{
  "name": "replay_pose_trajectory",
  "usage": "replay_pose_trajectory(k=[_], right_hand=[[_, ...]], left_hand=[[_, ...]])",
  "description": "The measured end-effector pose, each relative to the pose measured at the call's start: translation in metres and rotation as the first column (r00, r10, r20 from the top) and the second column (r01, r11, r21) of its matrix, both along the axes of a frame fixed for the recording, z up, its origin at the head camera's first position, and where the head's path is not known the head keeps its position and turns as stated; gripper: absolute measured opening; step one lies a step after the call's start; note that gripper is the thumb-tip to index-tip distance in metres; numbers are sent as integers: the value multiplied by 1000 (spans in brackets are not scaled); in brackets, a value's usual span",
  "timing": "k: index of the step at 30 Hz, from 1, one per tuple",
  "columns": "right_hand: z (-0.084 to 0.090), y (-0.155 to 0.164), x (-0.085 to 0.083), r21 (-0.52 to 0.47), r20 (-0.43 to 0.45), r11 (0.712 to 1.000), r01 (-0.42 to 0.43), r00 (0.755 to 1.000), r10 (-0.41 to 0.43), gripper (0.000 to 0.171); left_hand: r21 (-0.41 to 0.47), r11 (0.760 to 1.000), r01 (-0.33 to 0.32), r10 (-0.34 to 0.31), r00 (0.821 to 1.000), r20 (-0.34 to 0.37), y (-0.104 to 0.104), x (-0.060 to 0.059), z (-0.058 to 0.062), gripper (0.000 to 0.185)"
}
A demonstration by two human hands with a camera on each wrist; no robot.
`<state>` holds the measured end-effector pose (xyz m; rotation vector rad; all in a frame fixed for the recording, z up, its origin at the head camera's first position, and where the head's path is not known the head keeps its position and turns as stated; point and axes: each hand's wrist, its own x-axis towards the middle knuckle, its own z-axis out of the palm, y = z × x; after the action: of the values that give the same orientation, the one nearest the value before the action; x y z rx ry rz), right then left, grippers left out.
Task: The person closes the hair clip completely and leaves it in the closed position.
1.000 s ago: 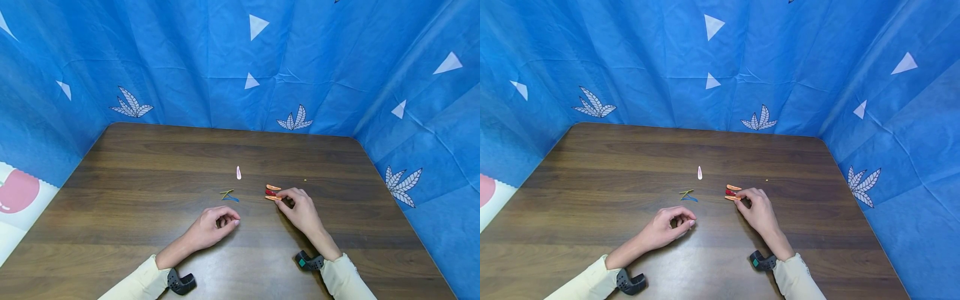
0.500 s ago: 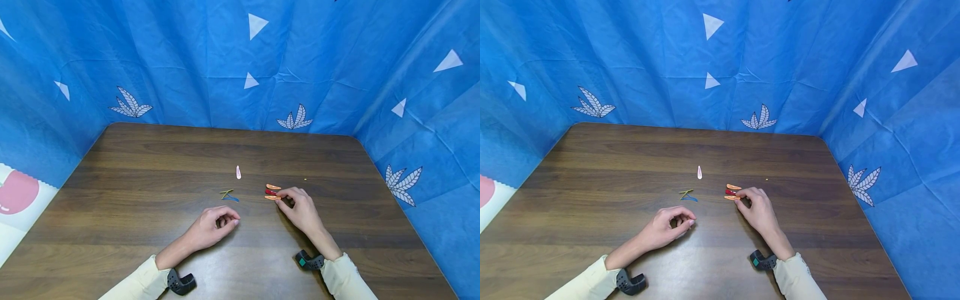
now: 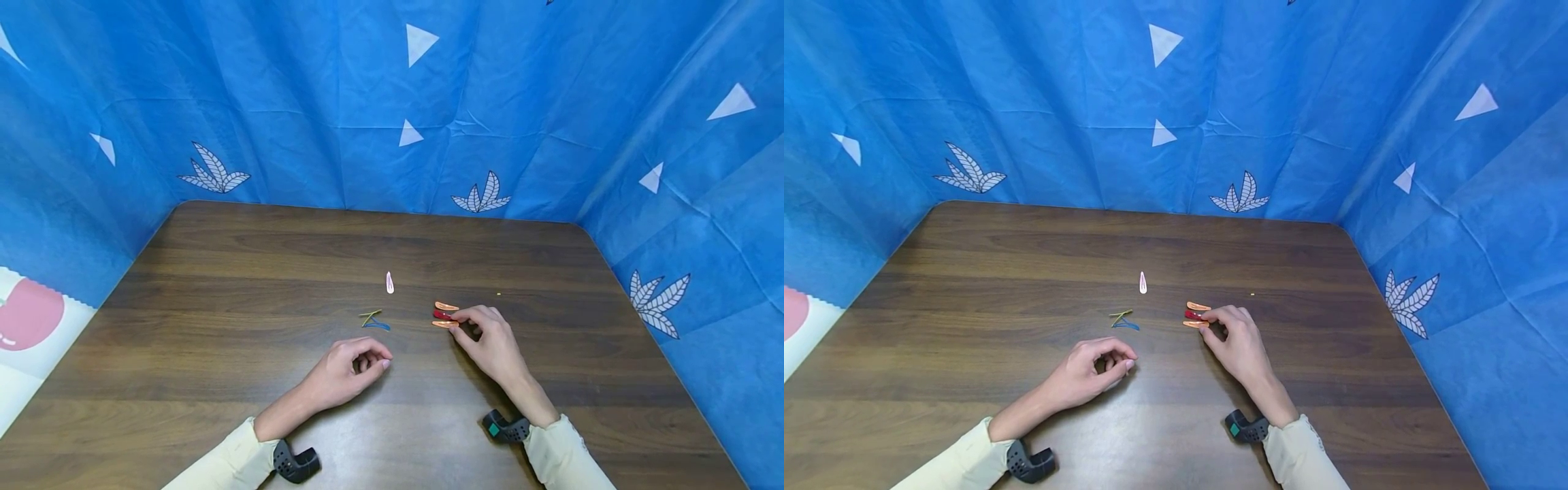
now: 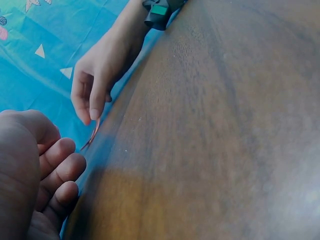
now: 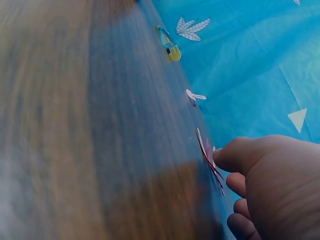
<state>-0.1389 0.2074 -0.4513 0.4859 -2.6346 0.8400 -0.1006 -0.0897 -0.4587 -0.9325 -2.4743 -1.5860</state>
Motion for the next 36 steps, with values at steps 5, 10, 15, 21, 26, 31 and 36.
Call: replay_pose_trajectory(k=[5,10,15,21,26,31,36], right_hand=[[-1,-2,1,-19,0,1000,-14,1000,14,19],[0,-4,2,-50,19,998,-32,999,33,18],[2,-8,3,-89,33,995,-51,998,54,17],[2,-13,2,-88,34,994,-67,997,71,17],[4,-19,2,-93,33,992,-88,995,92,17],[4,-25,4,-99,41,990,-102,993,107,19],[6,-32,4,-96,66,989,-113,991,120,20]], left_hand=[[5,1000,2,-2,1000,-1,0,0,-1,6],[5,1000,3,-3,1000,0,0,0,-1,7],[5,1000,2,-2,1000,-1,0,0,-2,7],[-6,1000,-5,5,1000,2,0,0,-2,7],[-2,1000,-9,9,1000,0,-1,0,-2,8],[1,1000,-10,10,1000,1,-1,0,-1,7],[-2,1000,-7,7,1000,5,-1,0,-1,7]])
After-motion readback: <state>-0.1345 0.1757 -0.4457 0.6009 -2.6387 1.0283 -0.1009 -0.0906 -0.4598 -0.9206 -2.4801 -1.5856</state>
